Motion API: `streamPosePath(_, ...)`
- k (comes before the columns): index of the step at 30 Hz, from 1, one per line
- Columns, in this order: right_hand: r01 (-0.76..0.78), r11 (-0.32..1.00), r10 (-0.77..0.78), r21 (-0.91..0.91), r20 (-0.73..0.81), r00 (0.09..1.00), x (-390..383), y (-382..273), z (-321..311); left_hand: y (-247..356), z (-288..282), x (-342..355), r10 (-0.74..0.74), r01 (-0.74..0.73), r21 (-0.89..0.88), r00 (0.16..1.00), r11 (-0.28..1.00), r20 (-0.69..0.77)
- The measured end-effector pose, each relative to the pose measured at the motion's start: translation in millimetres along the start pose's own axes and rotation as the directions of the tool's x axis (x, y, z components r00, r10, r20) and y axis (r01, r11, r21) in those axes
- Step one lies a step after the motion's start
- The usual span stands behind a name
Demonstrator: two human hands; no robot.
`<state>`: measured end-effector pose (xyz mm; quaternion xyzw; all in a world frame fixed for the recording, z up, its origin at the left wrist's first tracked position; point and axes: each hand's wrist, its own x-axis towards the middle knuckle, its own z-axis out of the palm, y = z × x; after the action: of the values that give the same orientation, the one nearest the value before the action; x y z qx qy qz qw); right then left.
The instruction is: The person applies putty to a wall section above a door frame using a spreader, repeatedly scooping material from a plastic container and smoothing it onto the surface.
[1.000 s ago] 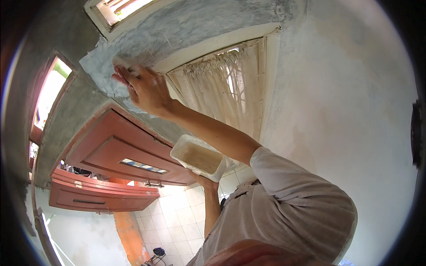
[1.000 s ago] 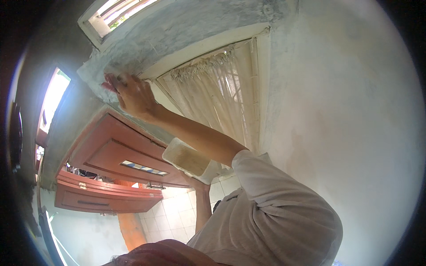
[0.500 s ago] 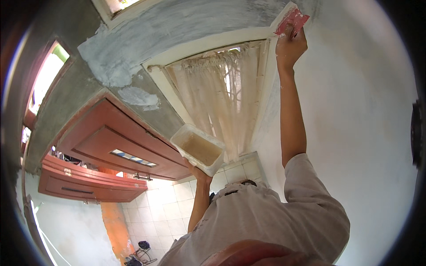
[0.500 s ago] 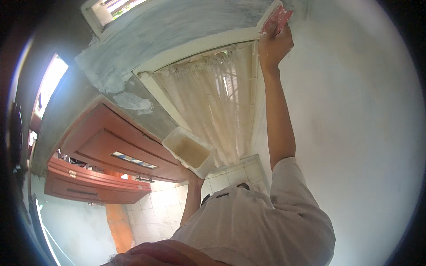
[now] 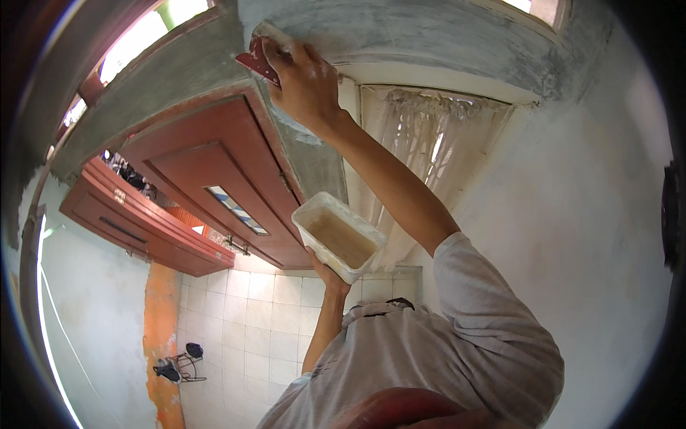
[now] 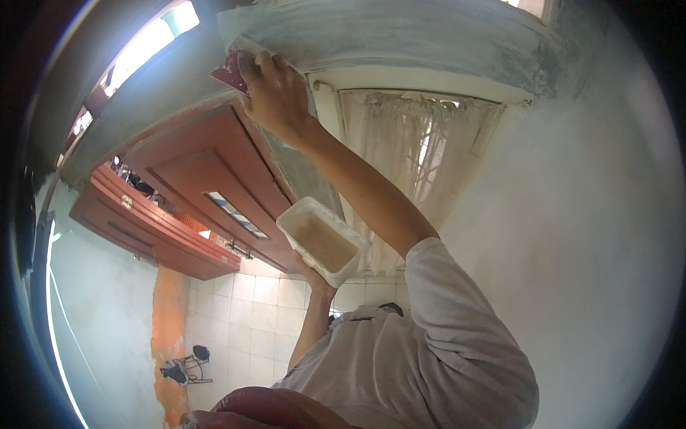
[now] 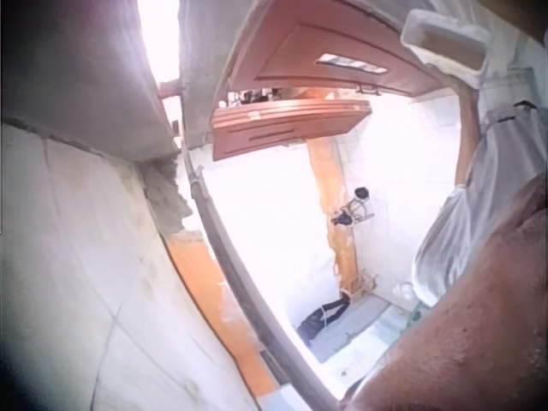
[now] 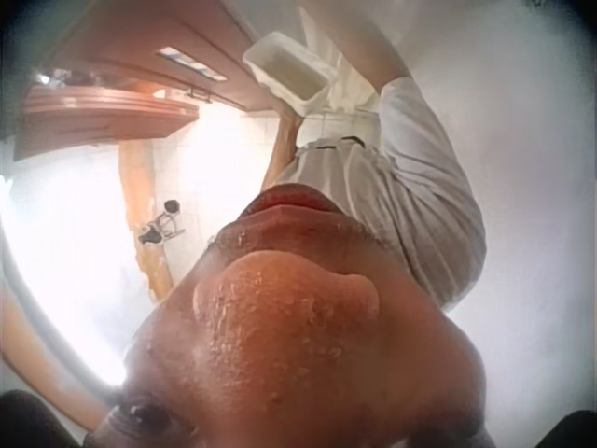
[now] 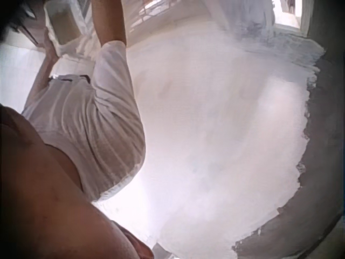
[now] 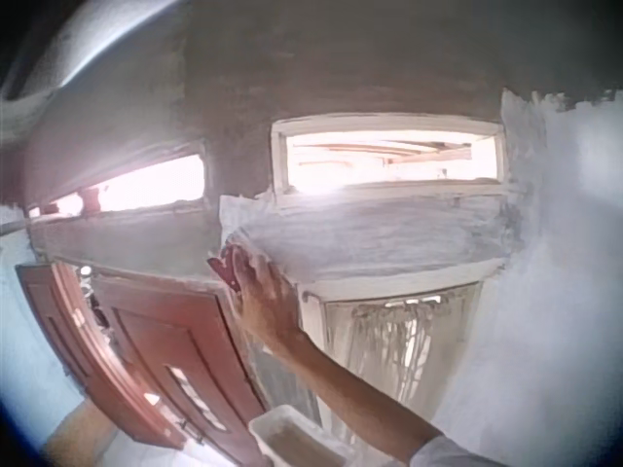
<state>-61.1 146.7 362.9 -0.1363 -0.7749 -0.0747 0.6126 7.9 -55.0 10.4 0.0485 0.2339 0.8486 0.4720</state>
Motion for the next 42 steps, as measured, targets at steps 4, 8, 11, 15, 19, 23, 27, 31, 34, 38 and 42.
streamPosePath(4, 0.017, 0.994, -0.009, 0.108, -0.078, 0.997, -5, -15, -4, 18, -15, -6, 0.044, -0.045, -0.017, 0.998, 0.999, -0.043)
streamPosePath(8, 0.020, 0.987, 0.043, 0.161, -0.373, 0.927, -11, 36, -36, 29, -25, -7, 0.065, -0.065, -0.010, 0.996, 0.998, -0.056)
streamPosePath(11, -0.036, 0.999, 0.013, -0.041, -0.461, 0.887, -2, 55, -52, 33, -40, -4, 0.054, -0.055, -0.009, 0.998, 0.998, -0.045)
streamPosePath(15, -0.024, 0.971, -0.051, -0.239, -0.304, 0.951, -14, 40, 0, 35, -30, -6, 0.002, -0.004, -0.026, 0.998, 1.000, -0.056)
streamPosePath(19, 0.091, 0.983, -0.114, -0.160, -0.141, 0.983, -28, -24, 45, 43, -38, -1, 0.017, -0.016, 0.024, 0.998, 1.000, -0.059)
streamPosePath(23, -0.014, 0.985, 0.015, 0.172, -0.004, 1.000, -31, -30, 37, 48, -42, -3, -0.009, 0.010, 0.023, 1.000, 1.000, -0.026)
streamPosePath(27, -0.439, 0.299, 0.739, 0.847, 0.085, 0.668, -37, -20, -30, 48, -54, 0, -0.008, 0.008, -0.036, 1.000, 0.999, -0.017)
streamPosePath(31, -0.274, -0.100, 0.886, 0.957, 0.210, 0.412, -40, -18, -84, 52, -39, -1, -0.019, 0.019, -0.004, 0.998, 1.000, -0.053)
streamPosePath(34, -0.319, -0.316, 0.830, 0.894, 0.423, 0.363, -50, -6, -102, 52, -37, 1, -0.043, 0.044, 0.021, 0.998, 0.999, -0.036)
streamPosePath(38, -0.329, -0.375, 0.811, 0.867, 0.478, 0.337, -51, 2, -111, 52, -33, 1, -0.088, 0.089, 0.016, 0.995, 0.996, -0.047)
streamPosePath(42, -0.407, -0.527, 0.647, 0.746, 0.662, 0.378, -41, 10, -123, 50, -38, 3, -0.102, 0.102, -0.016, 0.994, 0.995, -0.037)
